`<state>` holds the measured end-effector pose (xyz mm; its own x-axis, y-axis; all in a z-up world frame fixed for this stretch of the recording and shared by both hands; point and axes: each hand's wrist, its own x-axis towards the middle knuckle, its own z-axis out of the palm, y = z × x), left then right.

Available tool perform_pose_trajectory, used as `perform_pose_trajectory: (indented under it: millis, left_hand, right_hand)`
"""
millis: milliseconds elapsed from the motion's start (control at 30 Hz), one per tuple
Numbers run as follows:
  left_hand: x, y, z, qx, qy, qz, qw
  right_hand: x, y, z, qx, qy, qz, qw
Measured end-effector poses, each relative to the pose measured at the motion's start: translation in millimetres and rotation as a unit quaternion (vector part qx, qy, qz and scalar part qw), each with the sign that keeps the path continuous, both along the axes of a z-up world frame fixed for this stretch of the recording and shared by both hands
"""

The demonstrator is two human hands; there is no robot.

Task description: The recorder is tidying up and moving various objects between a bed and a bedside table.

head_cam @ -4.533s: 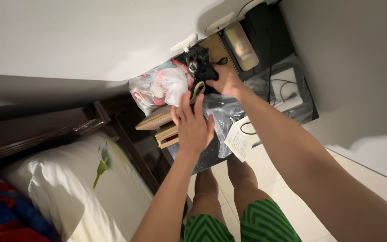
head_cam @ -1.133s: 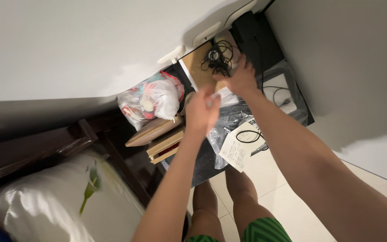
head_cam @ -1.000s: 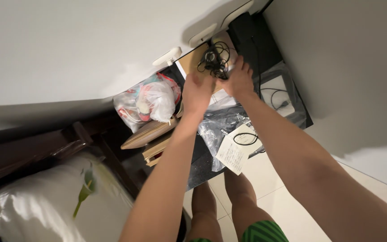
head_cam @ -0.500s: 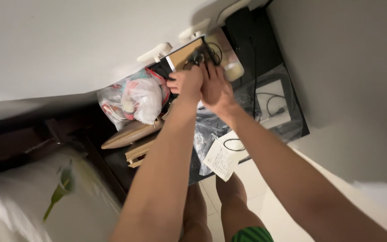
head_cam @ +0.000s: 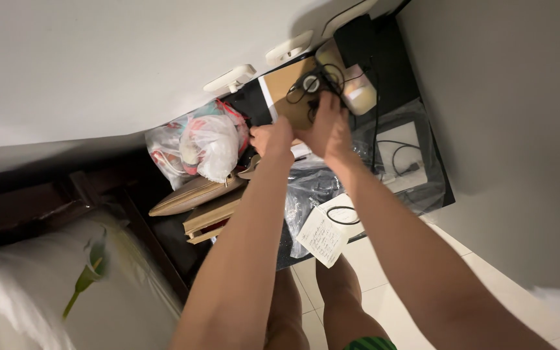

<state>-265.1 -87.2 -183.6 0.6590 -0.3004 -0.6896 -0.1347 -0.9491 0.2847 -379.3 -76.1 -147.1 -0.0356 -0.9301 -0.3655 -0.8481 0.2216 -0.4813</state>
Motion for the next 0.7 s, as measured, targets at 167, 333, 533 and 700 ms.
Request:
perform_pose_trajectory:
  millis: [167, 333, 533, 700]
  left_hand:
    - [13, 4, 40, -0.095, 0.188, 0.089, 0.974]
    - [12, 15, 46, -0.203, 0.318, 0.071, 0.923]
    - [7, 17, 74, -0.263, 0.323, 0.035, 0.908]
    - [2, 21, 116, -0.25, 0.291, 0.051, 0.922]
  right_hand:
    - [-28, -5, 0, -0.027, -0.086, -0.037, 0.995]
    - [-43, -2, -23, -0.014, -0.31, -0.082, 0.947]
    - [-53, -7, -10, -0.037, -0.33, -0.086, 0.939]
    - [-59, -13, 9, -0.015, -0.292, -0.091, 0.952]
